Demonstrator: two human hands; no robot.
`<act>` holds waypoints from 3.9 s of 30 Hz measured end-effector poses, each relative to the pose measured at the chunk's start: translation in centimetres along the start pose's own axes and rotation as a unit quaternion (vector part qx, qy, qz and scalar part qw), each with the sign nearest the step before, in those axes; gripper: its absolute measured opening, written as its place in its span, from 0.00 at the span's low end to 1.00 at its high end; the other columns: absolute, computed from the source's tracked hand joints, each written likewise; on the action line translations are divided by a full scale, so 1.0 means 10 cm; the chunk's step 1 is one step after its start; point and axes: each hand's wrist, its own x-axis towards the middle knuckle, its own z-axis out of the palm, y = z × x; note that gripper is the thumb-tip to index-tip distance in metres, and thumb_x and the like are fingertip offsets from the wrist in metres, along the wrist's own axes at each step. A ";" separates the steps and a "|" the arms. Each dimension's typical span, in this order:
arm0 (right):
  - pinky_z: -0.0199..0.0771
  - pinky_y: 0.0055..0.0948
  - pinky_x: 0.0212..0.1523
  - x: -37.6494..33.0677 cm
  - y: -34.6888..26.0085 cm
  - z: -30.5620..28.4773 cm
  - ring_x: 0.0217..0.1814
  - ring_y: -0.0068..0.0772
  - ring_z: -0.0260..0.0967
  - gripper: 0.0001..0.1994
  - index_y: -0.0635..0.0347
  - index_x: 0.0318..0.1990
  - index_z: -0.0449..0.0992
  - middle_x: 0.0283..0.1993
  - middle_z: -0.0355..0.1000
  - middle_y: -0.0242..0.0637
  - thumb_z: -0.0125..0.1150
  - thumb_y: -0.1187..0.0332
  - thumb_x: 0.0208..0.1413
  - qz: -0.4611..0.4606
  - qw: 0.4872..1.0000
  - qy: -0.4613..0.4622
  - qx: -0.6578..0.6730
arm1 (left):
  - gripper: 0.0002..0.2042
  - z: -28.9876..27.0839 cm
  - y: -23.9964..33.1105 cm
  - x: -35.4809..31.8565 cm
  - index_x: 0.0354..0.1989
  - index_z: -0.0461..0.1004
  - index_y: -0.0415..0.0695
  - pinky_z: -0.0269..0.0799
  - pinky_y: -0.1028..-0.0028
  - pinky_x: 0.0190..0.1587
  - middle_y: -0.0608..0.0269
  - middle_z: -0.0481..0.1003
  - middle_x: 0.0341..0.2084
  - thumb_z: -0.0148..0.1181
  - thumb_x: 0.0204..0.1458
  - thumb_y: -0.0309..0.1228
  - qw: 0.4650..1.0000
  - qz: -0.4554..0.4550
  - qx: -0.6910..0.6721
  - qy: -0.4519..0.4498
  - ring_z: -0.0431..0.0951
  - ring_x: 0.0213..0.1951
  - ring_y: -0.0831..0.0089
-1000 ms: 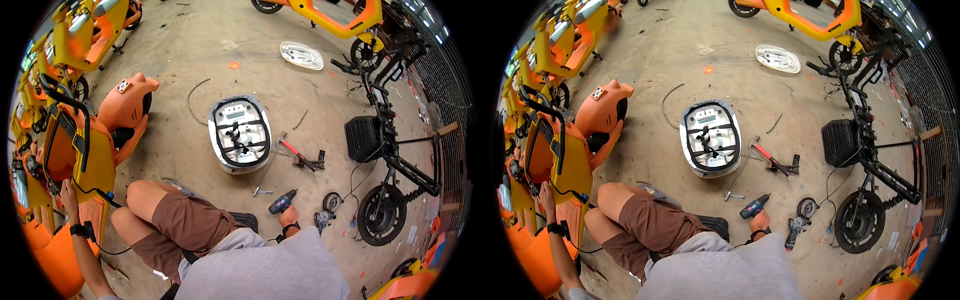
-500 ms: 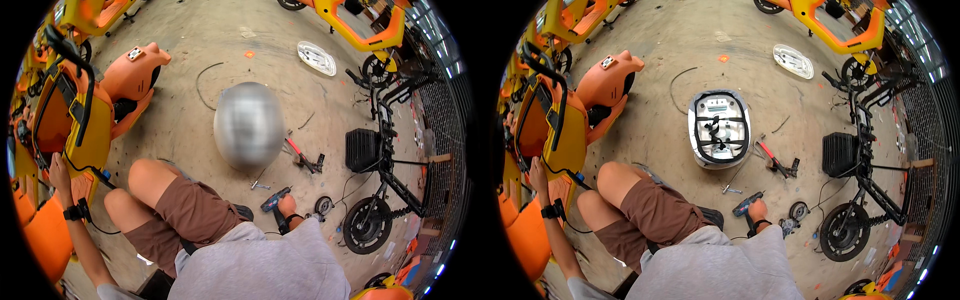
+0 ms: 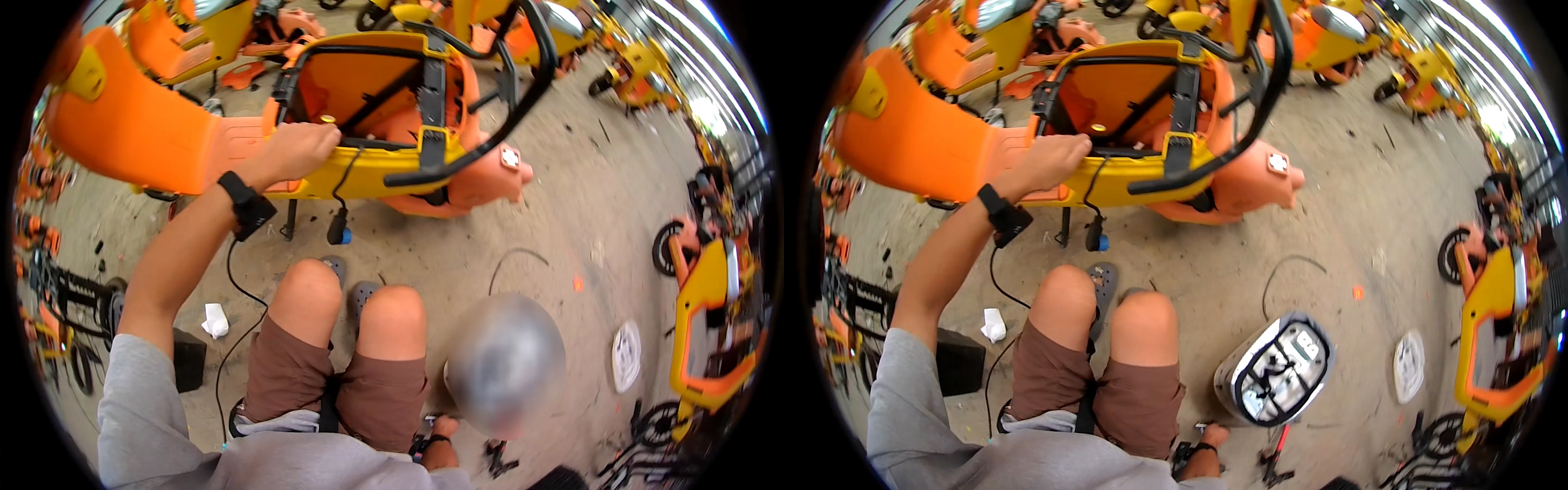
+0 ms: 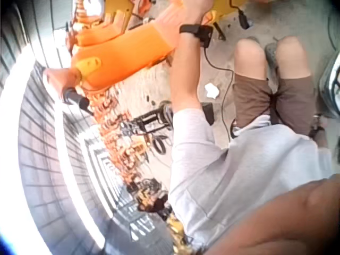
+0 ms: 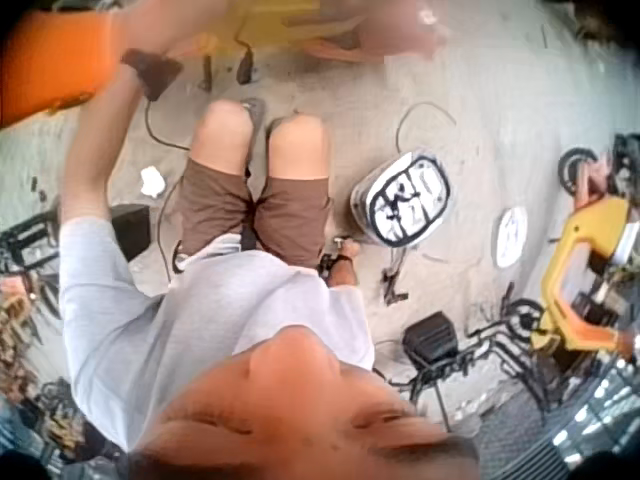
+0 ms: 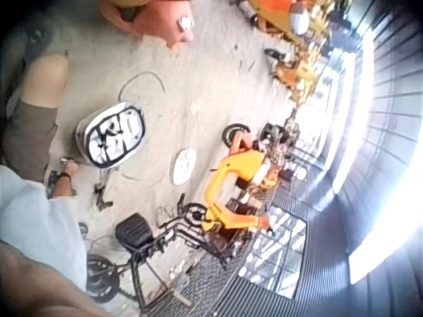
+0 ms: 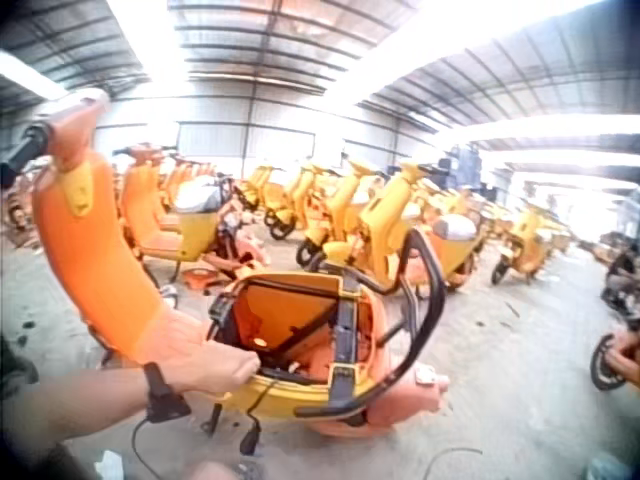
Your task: The person removes a black internal compartment from an orange scooter, manipulates wires and connectors, uses a drill on the exterior frame, and tightens bolts with a T-handle wrench.
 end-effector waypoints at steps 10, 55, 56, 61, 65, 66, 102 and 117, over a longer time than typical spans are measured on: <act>0.75 0.50 0.38 0.04 -0.65 -0.66 0.39 0.60 0.77 0.18 0.80 0.37 0.71 0.37 0.75 0.63 0.54 0.65 0.57 0.292 0.932 0.008 0.215 | 0.16 -0.12 0.02 -0.06 0.31 0.72 0.43 0.70 0.53 0.32 0.52 0.76 0.24 0.38 0.60 0.39 0.988 -0.130 -0.081 -0.021 0.77 0.30 0.51; 0.40 0.27 0.13 -1.22 -6.72 -5.56 0.10 0.22 0.38 0.28 0.50 0.11 0.55 0.09 0.44 0.24 0.44 0.50 0.63 -0.451 0.506 -0.164 0.717 | 0.18 0.10 0.00 -0.06 0.24 0.76 0.42 0.71 0.58 0.29 0.53 0.77 0.19 0.44 0.59 0.39 0.982 -0.107 -0.070 0.140 0.78 0.23 0.57; 0.41 0.27 0.14 -1.16 -6.82 -5.50 0.10 0.22 0.39 0.27 0.49 0.12 0.55 0.09 0.44 0.24 0.45 0.51 0.63 -0.466 0.490 -0.185 0.713 | 0.18 0.09 0.01 -0.07 0.25 0.77 0.42 0.71 0.58 0.29 0.53 0.78 0.19 0.44 0.59 0.39 0.982 -0.110 -0.074 0.133 0.79 0.24 0.57; 0.42 0.27 0.14 -0.97 -7.15 -5.30 0.10 0.22 0.41 0.25 0.50 0.13 0.56 0.11 0.46 0.25 0.47 0.53 0.62 -0.413 0.503 -0.190 0.735 | 0.17 0.04 0.07 -0.06 0.21 0.73 0.43 0.69 0.58 0.27 0.55 0.75 0.18 0.45 0.57 0.38 0.977 -0.108 -0.080 0.168 0.76 0.22 0.56; 0.40 0.26 0.13 -0.80 -7.24 -5.20 0.10 0.21 0.39 0.25 0.50 0.13 0.54 0.11 0.44 0.24 0.46 0.52 0.62 -0.391 0.518 -0.190 0.737 | 0.17 0.03 0.06 -0.08 0.25 0.77 0.42 0.69 0.60 0.27 0.55 0.76 0.17 0.45 0.57 0.38 0.980 -0.118 -0.074 0.143 0.77 0.22 0.57; 0.39 0.25 0.13 -0.78 -7.25 -5.20 0.09 0.20 0.37 0.25 0.50 0.13 0.53 0.10 0.43 0.24 0.45 0.52 0.62 -0.382 0.518 -0.187 0.742 | 0.17 0.06 0.06 -0.07 0.22 0.74 0.42 0.69 0.59 0.26 0.55 0.75 0.16 0.46 0.57 0.38 0.976 -0.124 -0.080 0.159 0.76 0.21 0.56; 0.38 0.24 0.12 -0.41 -7.47 -5.32 0.10 0.19 0.36 0.26 0.52 0.13 0.52 0.10 0.41 0.25 0.37 0.52 0.63 -0.524 0.518 -0.328 0.591 | 0.16 0.09 0.05 -0.05 0.14 0.70 0.43 0.67 0.59 0.26 0.55 0.73 0.14 0.50 0.53 0.35 0.960 -0.124 -0.119 0.221 0.74 0.20 0.56; 0.41 0.24 0.14 -0.32 -7.27 -5.35 0.11 0.20 0.38 0.28 0.61 0.17 0.65 0.11 0.40 0.22 0.35 0.48 0.61 -0.544 0.531 -0.356 0.543 | 0.16 0.09 0.08 -0.03 0.14 0.71 0.42 0.68 0.59 0.27 0.54 0.74 0.15 0.50 0.52 0.34 0.960 -0.132 -0.114 0.218 0.75 0.21 0.57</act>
